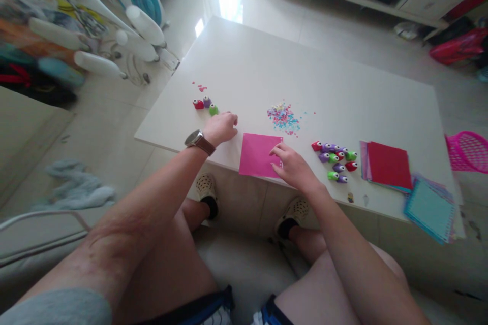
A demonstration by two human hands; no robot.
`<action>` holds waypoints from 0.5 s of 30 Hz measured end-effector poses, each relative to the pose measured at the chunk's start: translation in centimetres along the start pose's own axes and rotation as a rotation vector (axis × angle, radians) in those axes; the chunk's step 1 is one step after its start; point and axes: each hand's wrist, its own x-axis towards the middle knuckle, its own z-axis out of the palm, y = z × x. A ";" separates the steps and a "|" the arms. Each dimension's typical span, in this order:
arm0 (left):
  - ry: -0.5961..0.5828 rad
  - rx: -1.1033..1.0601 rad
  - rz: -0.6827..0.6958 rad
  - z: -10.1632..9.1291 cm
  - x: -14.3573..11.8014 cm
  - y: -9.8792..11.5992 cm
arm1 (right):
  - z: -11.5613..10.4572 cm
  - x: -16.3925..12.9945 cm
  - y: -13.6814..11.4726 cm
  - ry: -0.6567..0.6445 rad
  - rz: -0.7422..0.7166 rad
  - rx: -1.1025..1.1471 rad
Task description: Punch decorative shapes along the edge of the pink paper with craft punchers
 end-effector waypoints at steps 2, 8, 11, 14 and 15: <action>0.006 0.014 -0.034 0.1 0.0 0.0 | 0.0 0.0 0.1 -0.012 0.006 -0.006; -0.005 0.045 -0.174 -0.6 0.2 -0.9 | -0.1 -0.1 0.1 -0.023 0.007 -0.034; -0.018 0.079 -0.248 -1.2 0.1 -1.7 | -0.2 -0.3 -0.3 -0.049 0.013 -0.050; 0.004 0.116 -0.308 -1.6 -0.5 -1.6 | -0.4 -0.6 -1.3 -0.097 0.011 -0.094; 0.010 0.130 -0.318 -1.6 -0.7 -1.3 | -0.4 -0.8 -1.8 -0.119 0.003 -0.117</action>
